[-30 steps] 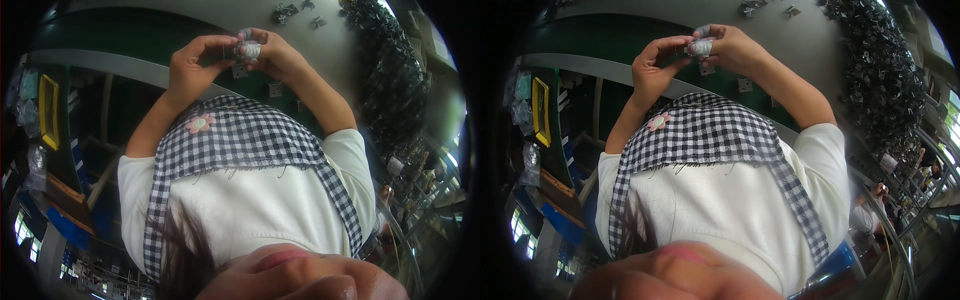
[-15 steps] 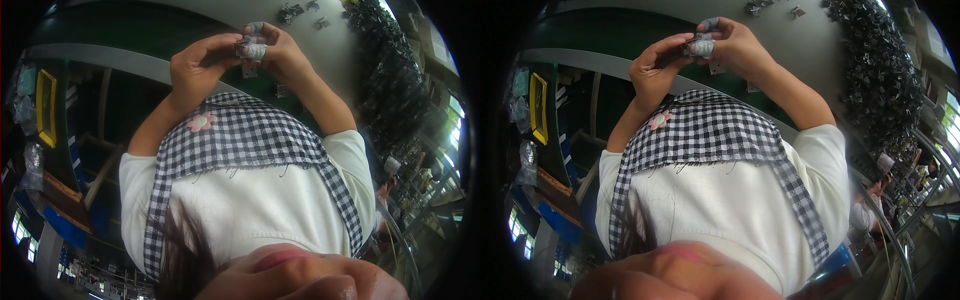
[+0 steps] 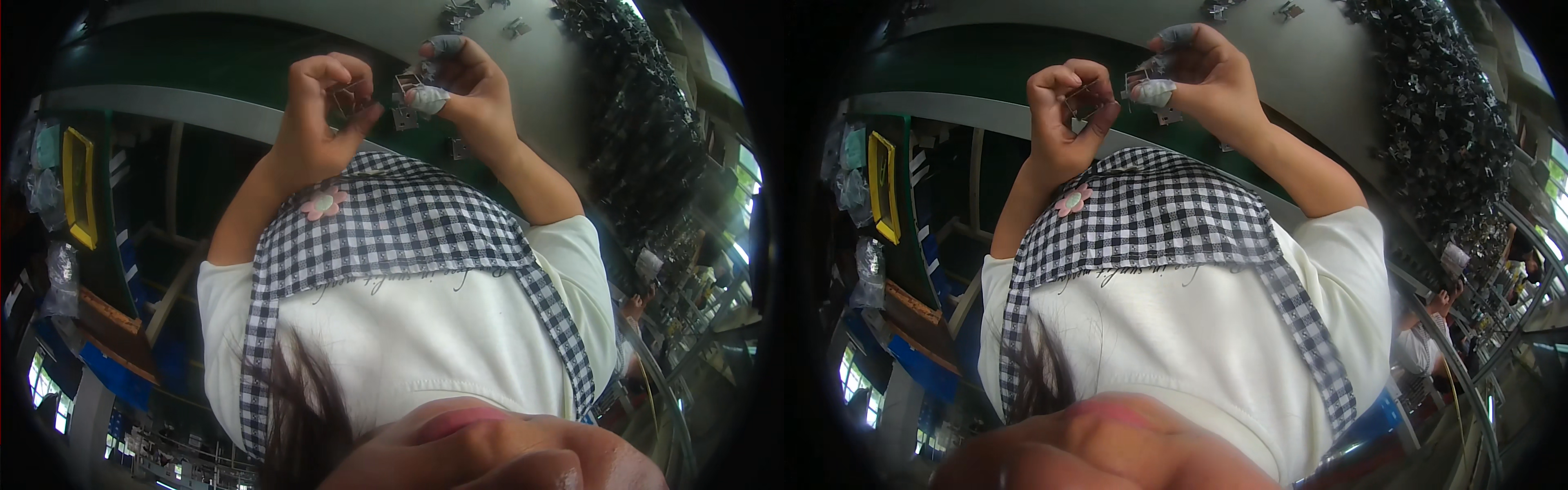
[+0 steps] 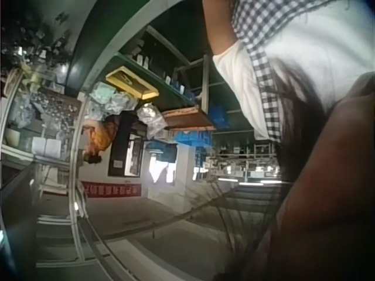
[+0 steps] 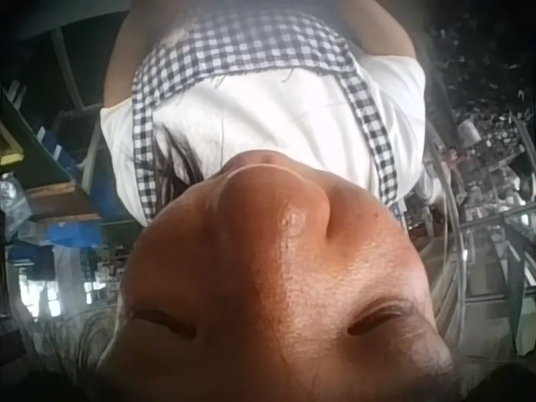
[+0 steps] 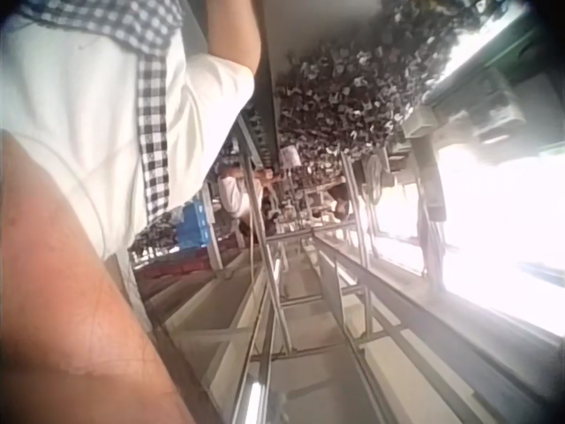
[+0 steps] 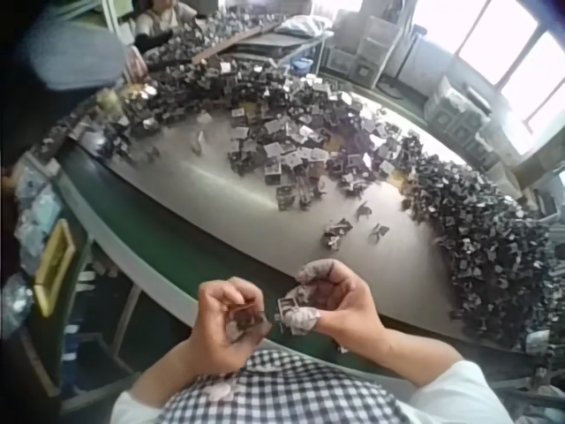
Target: The person repeatedly picks up small metal components from the table and attaches them together by hand.
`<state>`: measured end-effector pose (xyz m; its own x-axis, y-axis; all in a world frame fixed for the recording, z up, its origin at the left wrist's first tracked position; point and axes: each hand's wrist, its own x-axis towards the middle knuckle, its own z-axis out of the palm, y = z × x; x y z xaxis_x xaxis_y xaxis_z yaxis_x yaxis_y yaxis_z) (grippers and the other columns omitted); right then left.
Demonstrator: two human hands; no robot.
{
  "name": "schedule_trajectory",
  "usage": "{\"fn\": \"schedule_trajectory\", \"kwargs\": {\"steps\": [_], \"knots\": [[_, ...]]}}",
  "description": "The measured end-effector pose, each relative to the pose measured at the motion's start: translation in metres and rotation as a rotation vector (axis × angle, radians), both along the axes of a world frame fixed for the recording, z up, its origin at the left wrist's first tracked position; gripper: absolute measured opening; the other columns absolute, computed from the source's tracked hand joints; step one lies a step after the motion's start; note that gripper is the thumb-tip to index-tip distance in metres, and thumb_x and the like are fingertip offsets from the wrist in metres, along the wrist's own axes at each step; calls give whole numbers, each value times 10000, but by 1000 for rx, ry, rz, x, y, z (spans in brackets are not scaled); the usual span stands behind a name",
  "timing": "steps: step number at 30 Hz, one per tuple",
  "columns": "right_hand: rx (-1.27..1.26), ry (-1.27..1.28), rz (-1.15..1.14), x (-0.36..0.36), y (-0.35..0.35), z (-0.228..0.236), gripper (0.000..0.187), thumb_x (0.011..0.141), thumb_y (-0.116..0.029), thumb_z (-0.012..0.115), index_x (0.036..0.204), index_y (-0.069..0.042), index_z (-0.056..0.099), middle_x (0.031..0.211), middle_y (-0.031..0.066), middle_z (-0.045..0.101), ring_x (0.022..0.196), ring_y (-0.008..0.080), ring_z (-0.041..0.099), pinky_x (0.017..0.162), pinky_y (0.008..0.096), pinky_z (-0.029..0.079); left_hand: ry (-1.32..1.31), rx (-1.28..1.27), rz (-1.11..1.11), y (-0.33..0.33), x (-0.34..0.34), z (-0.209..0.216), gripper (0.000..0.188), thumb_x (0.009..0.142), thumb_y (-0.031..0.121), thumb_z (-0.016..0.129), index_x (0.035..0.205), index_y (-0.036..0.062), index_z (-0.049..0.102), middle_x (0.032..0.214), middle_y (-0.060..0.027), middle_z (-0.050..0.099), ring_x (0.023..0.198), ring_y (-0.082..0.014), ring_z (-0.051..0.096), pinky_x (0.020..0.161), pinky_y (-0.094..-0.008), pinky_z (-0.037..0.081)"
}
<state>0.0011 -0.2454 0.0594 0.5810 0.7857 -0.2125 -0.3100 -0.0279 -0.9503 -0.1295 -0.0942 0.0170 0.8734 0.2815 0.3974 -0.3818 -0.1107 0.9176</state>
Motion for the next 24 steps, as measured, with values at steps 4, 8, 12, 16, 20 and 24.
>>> {"fn": "schedule_trajectory", "kwargs": {"steps": [4,8,12,16,20,24], "knots": [[27,41,91,-1,2,-2,467,702,-2,738,1096,-16,487,927,110,642,852,155,635,658,261,532,-114,347,96,0,7,20,479,672,3,752,1061,15,474,935,-139,582,741,-193,612,587,-271,515],[199,111,94,-11,3,5,497,713,2,730,1128,-19,458,941,120,638,847,154,629,673,262,529,-245,530,134,-4,5,26,380,604,5,766,935,18,581,778,-112,598,669,-230,615,552,-280,512],[48,-121,81,3,5,-5,536,686,11,746,1142,3,463,1029,136,613,927,193,616,833,305,513,-55,450,75,3,16,16,354,667,26,749,962,15,554,814,-102,594,688,-189,607,554,-271,496],[-83,-117,46,22,10,-16,423,720,3,723,1053,26,463,915,144,641,896,199,638,728,280,537,132,147,76,5,19,-9,493,730,32,721,1124,49,426,920,-94,553,734,-130,571,638,-248,469],[-9,-126,56,20,7,-16,383,701,-14,739,993,-11,492,896,109,631,835,168,629,698,255,522,75,228,229,5,18,2,423,702,-32,703,1074,62,524,1034,-100,532,759,-151,578,736,-249,473],[-42,100,103,25,11,-17,363,699,-34,743,967,-57,500,895,65,609,773,134,612,613,209,500,78,443,384,1,18,6,338,661,-60,707,974,52,643,973,-101,621,819,-194,626,714,-275,514]]}}
